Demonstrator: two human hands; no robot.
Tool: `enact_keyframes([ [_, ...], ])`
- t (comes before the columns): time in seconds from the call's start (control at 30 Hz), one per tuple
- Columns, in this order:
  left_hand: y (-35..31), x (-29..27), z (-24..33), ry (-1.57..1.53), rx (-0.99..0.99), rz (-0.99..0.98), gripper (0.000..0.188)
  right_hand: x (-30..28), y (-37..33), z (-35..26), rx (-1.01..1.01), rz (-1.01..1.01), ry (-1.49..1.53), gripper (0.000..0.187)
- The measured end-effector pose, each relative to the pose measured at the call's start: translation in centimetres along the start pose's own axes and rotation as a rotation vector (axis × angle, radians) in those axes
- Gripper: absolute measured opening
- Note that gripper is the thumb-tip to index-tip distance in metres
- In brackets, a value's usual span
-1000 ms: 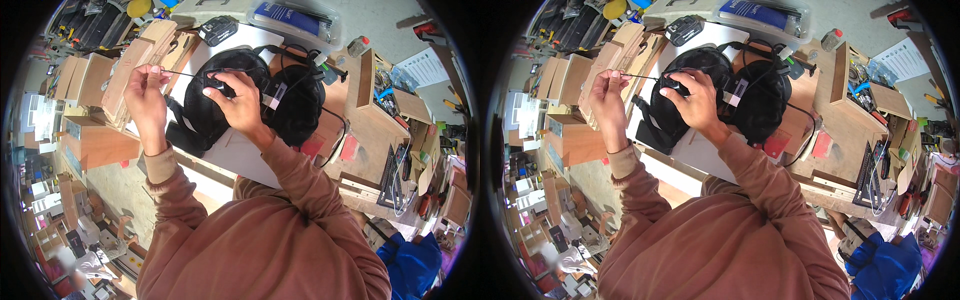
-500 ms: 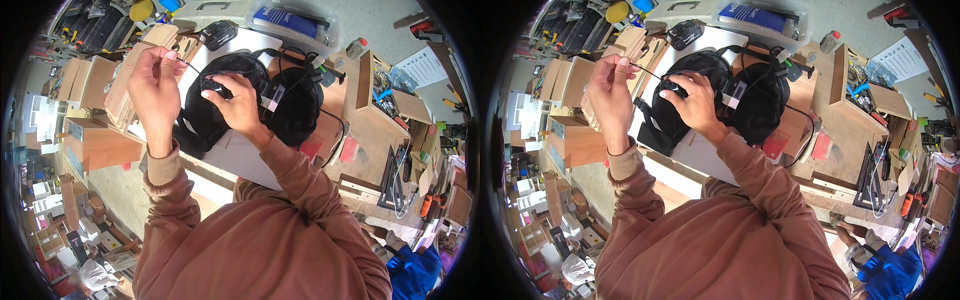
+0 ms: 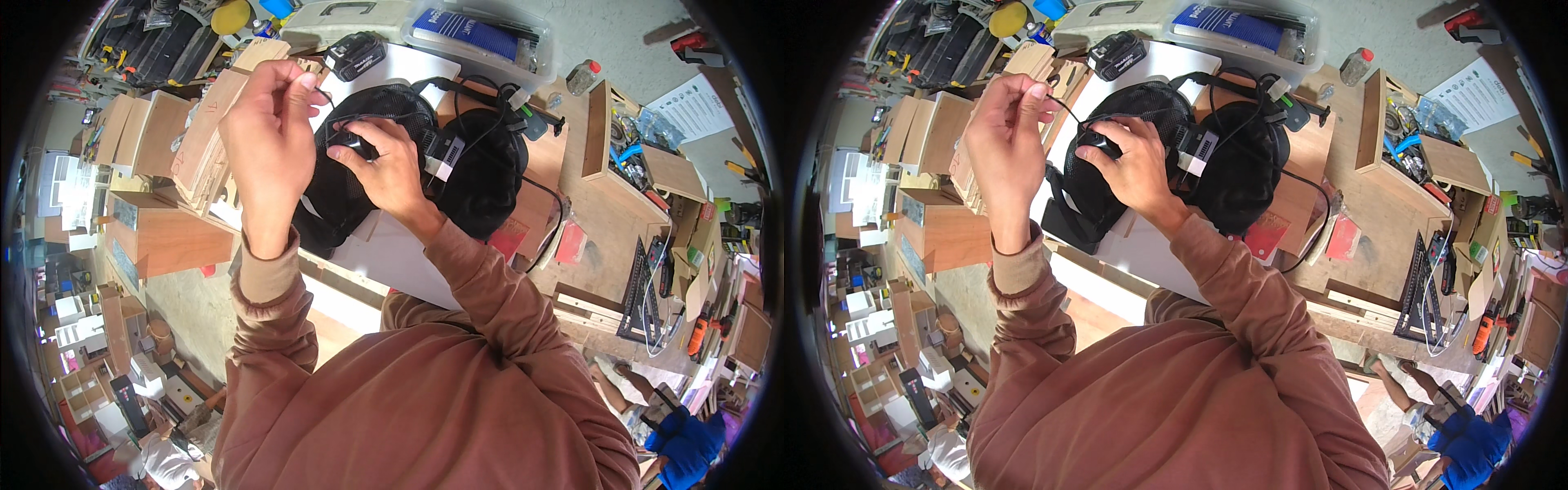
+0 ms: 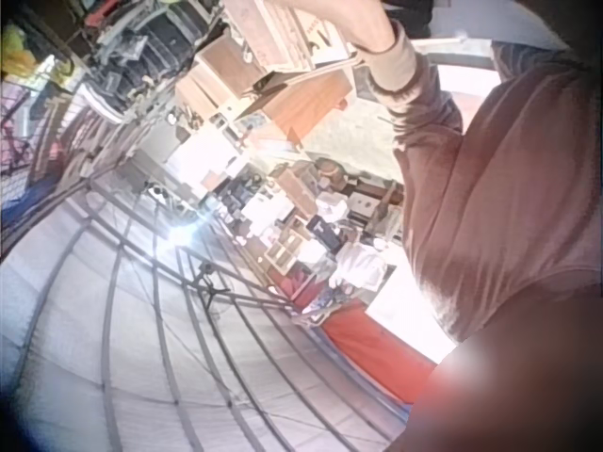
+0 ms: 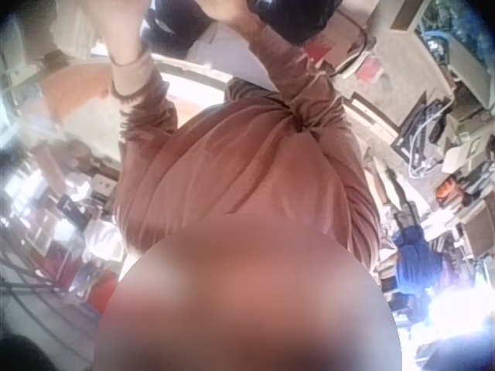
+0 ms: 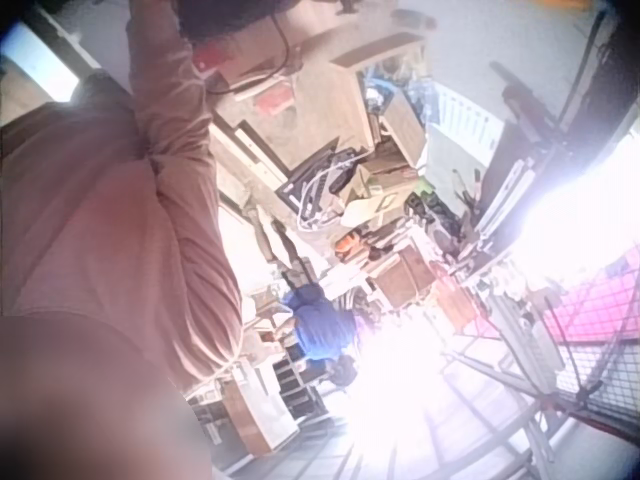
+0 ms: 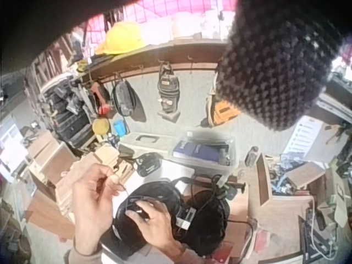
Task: The person manipulates a thin black cable and a small black electronic device on a cluttered workbench. They repeatedly thread the cable through a mesh pocket on the device, adjusting the fit and orientation of both items throughout the clip.
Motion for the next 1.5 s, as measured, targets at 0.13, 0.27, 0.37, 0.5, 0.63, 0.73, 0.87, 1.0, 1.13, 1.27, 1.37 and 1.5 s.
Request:
enact_keyframes([
  [0.13, 0.2, 1.6, 0.5, -0.014, 0.0, -0.091, 0.014, -0.1, 0.0, -0.6, -0.032, 0.003, 0.016, 0.039],
  [0.27, 1.9, 2.5, 0.7, 0.003, 0.049, -0.175, 0.015, -0.3, 0.0, -0.6, -0.035, 0.02, -0.009, 0.038],
  [0.37, 3.1, 3.2, -0.2, -0.079, 0.048, -0.261, 0.015, -0.5, 0.3, -1.3, -0.057, 0.027, 0.033, 0.032],
  [0.5, 3.7, 3.4, -0.8, -0.156, 0.047, -0.26, 0.013, -1.3, 0.7, -1.8, -0.016, 0.052, 0.087, 0.027],
  [0.63, 3.3, 3.4, -0.9, -0.204, -0.007, -0.273, 0.013, -1.5, 1.0, -2.5, -0.039, 0.069, 0.016, 0.026],
  [0.73, 3.0, 3.6, -1.4, -0.288, -0.04, -0.293, 0.013, -1.5, 0.9, -3.6, -0.145, 0.107, -0.084, 0.022],
  [0.87, 2.4, 4.1, -2.1, -0.326, -0.064, -0.424, 0.015, -1.4, 0.9, -4.0, -0.192, 0.141, -0.105, 0.013],
  [1.0, -0.3, 3.3, -3.1, -0.32, 0.025, -0.479, 0.041, -1.6, 0.9, -3.8, -0.079, 0.137, 0.022, 0.009],
  [1.13, -4.2, 5.7, -9.1, -0.308, -0.099, -0.557, 0.042, -1.7, 1.0, -2.8, -0.009, 0.164, 0.105, 0.008],
  [1.27, -5.6, 6.1, -9.7, -0.422, -0.115, -0.486, 0.034, -2.2, 0.8, -2.5, 0.114, 0.159, 0.108, 0.008],
  [1.37, -5.6, 6.3, -10.5, -0.425, -0.162, -0.436, 0.027, -2.3, 0.9, -2.4, 0.21, 0.116, 0.091, 0.01],
  [1.5, -6.0, 6.1, -10.6, -0.386, -0.155, -0.346, 0.022, -2.2, 1.0, -2.3, 0.204, 0.075, 0.064, 0.012],
])
Point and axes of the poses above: each hand's wrist, its own y-axis towards the middle knuckle, its own x-axis out of the palm, z = x × y, the point moved 10 cm from there along y, towards the middle knuckle, and after that the axes turned 7 degrees about y, right-handed, at the moved point
